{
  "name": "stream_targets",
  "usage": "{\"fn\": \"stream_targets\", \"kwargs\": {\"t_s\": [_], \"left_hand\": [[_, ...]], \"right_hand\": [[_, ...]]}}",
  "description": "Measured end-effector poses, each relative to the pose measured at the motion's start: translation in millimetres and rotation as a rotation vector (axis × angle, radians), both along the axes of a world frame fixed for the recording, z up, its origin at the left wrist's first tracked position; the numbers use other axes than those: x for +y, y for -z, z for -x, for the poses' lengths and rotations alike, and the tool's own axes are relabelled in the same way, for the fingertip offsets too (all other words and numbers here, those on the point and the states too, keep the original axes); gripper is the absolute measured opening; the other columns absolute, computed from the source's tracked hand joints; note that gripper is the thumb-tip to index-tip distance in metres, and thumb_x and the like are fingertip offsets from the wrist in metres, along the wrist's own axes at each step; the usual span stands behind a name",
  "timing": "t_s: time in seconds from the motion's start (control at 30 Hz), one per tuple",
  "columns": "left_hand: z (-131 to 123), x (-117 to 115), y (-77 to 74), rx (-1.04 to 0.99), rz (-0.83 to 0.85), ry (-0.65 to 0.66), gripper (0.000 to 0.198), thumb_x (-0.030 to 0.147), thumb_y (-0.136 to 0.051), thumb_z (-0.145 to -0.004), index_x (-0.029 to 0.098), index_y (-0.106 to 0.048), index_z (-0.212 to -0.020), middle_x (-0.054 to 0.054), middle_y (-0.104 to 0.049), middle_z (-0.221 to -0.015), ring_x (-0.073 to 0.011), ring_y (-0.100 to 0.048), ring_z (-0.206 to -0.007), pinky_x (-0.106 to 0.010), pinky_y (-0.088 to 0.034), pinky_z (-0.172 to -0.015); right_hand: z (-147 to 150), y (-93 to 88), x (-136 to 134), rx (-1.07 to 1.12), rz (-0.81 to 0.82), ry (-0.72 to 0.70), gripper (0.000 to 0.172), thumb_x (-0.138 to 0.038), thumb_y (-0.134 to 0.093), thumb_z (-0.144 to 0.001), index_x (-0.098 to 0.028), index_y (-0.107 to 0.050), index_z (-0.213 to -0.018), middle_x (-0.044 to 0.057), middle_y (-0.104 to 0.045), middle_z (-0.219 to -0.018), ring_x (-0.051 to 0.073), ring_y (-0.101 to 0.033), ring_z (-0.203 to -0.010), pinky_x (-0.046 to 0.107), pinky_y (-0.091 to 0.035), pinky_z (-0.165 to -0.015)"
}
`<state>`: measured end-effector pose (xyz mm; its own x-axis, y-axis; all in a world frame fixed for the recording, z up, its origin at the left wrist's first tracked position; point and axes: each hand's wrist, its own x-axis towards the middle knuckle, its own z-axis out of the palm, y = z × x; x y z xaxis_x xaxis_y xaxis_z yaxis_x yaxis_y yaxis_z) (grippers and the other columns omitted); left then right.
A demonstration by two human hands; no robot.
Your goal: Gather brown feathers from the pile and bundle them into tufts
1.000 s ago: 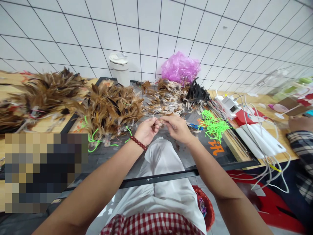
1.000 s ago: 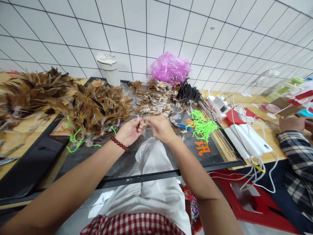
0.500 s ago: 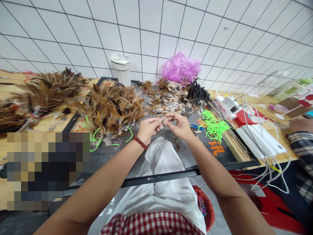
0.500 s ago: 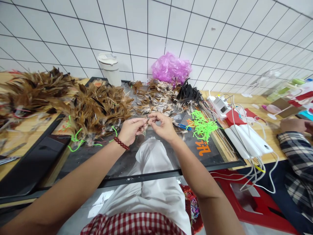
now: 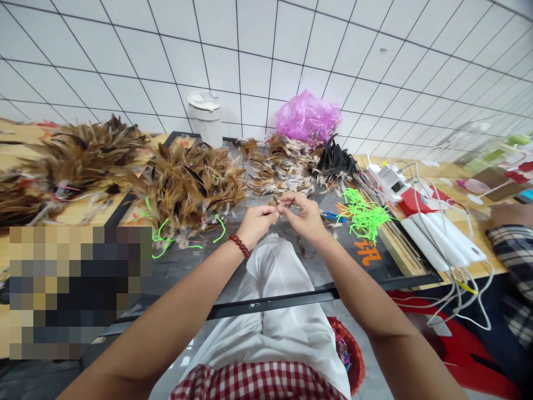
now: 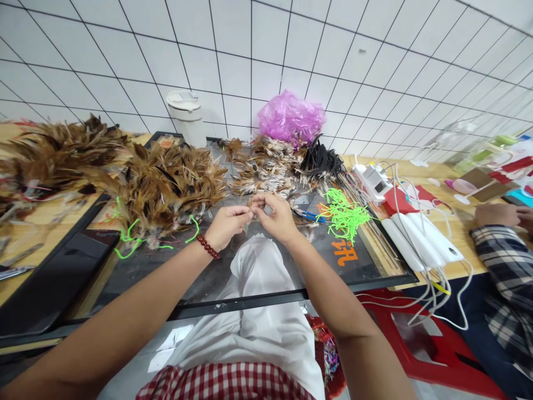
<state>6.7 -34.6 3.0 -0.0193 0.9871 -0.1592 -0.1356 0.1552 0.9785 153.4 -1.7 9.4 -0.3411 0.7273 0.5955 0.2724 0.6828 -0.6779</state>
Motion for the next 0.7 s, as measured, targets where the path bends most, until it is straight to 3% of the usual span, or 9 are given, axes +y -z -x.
{"fn": "stream_targets", "kwargs": {"t_s": [0.2,0.33,0.6,0.7], "left_hand": [[2.2,3.1,-0.8,-0.208,0.006,-0.064,0.019,0.024,-0.071,-0.058,0.010,-0.067,-0.069,-0.001,-0.052,-0.056,-0.0047,-0.039,-0.045,-0.017,-0.019,-0.037],[2.9,2.6,-0.9,-0.222,-0.017,-0.032,0.018,0.025,-0.071,-0.060,0.010,-0.064,-0.066,-0.001,-0.054,-0.057,-0.0041,-0.040,-0.044,-0.016,-0.019,-0.035],[2.6,2.4,-4.2,-0.222,0.010,-0.050,0.019,0.026,-0.071,-0.061,0.010,-0.062,-0.064,-0.002,-0.055,-0.057,-0.0041,-0.042,-0.042,-0.016,-0.019,-0.034],[1.6,2.0,-5.0,-0.210,0.007,-0.051,0.019,0.027,-0.071,-0.061,0.010,-0.063,-0.063,-0.002,-0.057,-0.059,-0.0042,-0.043,-0.042,-0.016,-0.019,-0.034]], "right_hand": [[-4.4,-0.7,3.6,-0.140,-0.131,0.012,0.018,-0.031,-0.062,-0.079,-0.019,-0.064,-0.092,0.005,-0.066,-0.085,0.016,-0.059,-0.077,0.031,-0.048,-0.074],[-5.2,0.2,4.1,-0.232,-0.193,-0.018,0.013,-0.030,-0.057,-0.085,-0.020,-0.065,-0.088,0.005,-0.067,-0.083,0.017,-0.059,-0.081,0.031,-0.045,-0.077],[-9.0,4.8,3.5,-0.363,-0.391,0.059,0.014,-0.026,-0.055,-0.087,-0.024,-0.067,-0.093,0.004,-0.067,-0.087,0.017,-0.057,-0.083,0.034,-0.038,-0.080],[-6.9,3.0,1.4,-0.344,-0.341,0.040,0.012,-0.024,-0.054,-0.086,-0.021,-0.065,-0.087,0.004,-0.066,-0.085,0.016,-0.057,-0.082,0.034,-0.037,-0.080]]}}
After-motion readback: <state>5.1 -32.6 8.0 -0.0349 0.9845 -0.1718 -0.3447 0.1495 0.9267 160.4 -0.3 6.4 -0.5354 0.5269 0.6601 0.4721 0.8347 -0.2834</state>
